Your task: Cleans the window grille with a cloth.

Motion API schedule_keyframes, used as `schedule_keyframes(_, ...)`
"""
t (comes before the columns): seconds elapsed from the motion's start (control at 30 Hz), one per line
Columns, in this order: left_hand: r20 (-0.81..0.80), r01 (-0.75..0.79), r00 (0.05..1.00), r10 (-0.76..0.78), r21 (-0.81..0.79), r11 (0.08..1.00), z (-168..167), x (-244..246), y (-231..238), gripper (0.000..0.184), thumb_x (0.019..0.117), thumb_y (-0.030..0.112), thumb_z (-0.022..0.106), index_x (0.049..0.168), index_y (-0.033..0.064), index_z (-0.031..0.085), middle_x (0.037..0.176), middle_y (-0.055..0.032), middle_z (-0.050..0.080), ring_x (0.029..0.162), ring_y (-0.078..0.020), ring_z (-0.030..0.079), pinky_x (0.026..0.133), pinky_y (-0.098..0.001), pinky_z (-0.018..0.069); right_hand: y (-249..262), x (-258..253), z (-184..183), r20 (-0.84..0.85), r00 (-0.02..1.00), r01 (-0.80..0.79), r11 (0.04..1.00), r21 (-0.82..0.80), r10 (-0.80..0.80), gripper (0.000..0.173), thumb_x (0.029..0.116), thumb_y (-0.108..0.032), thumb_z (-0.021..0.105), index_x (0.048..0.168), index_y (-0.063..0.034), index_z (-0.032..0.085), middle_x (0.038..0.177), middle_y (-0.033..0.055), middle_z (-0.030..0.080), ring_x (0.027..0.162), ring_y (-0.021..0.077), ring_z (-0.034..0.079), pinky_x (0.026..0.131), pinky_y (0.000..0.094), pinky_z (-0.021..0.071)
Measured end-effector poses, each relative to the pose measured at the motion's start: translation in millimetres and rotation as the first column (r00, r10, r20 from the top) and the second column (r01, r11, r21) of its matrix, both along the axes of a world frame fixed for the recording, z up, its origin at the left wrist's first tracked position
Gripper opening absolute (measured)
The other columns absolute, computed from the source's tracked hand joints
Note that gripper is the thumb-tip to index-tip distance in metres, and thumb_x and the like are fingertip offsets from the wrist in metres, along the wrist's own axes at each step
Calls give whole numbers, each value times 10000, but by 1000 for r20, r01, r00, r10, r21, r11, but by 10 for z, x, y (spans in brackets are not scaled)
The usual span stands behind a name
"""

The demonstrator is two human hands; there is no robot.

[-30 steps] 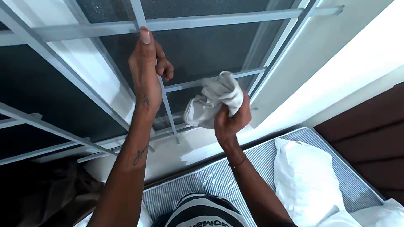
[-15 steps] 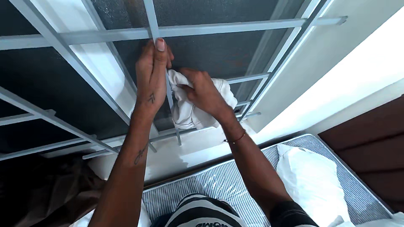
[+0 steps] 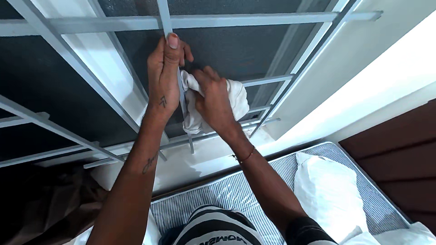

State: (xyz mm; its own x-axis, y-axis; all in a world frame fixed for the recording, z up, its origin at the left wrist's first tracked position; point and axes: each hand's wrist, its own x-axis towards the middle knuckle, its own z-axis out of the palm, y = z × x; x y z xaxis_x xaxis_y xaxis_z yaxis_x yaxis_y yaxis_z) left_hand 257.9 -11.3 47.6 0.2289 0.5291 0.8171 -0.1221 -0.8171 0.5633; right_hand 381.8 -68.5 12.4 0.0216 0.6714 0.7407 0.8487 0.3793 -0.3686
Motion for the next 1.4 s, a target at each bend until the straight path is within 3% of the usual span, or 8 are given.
schedule_keyframes(0.2,-55,-24,998,25,25,999,23,-42,10,413,1139,272,261,928,92,568,949,-14,649,943,-112,610,897,-327,493,-24,231,63,7,990,143,989,-44,-143,247,855,-88,686,1094,-67,746,1015,125,694,997,312,666,880,554,509)
schedule_keyframes(0.43,3,-56,998,56,24,998,-10,28,2,414,1133,254,257,947,78,583,924,-1,634,898,-100,602,861,-310,497,29,-136,-27,-41,999,21,1000,15,-20,311,826,-62,697,1133,-64,743,1033,94,703,1007,264,666,895,501,512)
schedule_keyframes(0.67,-71,-142,987,146,68,988,-12,-45,31,449,1139,300,284,948,72,621,951,-20,648,942,-109,604,890,-315,486,-70,632,-13,-38,997,74,997,-9,-74,264,915,-78,670,1169,-18,711,1099,159,711,1062,322,678,934,544,529)
schedule_keyframes(0.8,7,-60,998,60,52,997,-42,45,27,407,1138,264,257,937,99,571,913,12,652,900,-82,621,870,-299,509,-95,986,12,-69,983,171,985,-8,-171,216,960,-167,637,1079,-4,712,956,149,734,903,279,720,825,481,574)
schedule_keyframes(0.9,15,-42,999,41,107,993,-54,76,61,424,1139,269,238,955,80,571,905,-3,669,874,-93,626,839,-309,508,-74,784,52,-30,986,163,986,-26,-163,188,918,-154,662,1026,-8,707,884,141,723,845,292,718,767,503,573)
schedule_keyframes(1.1,38,-135,991,131,143,980,-72,79,88,446,1139,267,253,869,65,546,851,-50,656,817,-135,633,796,-344,527,53,90,-18,49,999,-5,1000,30,4,274,847,-104,674,1108,-32,716,1028,106,742,1020,274,697,910,499,526)
schedule_keyframes(1.23,12,-197,980,198,173,965,-64,48,93,490,1141,290,251,842,61,564,821,-63,661,806,-158,647,775,-361,531,21,412,-9,9,1000,12,1000,-3,-12,246,939,-153,656,1141,-23,711,1051,120,746,1018,282,707,911,518,542)
schedule_keyframes(1.4,46,-177,984,172,122,977,-70,93,51,465,1141,293,241,878,81,560,802,-16,668,777,-119,655,772,-342,544,-62,1221,-12,-74,969,235,972,-8,-235,266,993,-218,607,1119,2,687,951,164,727,891,307,719,808,527,572)
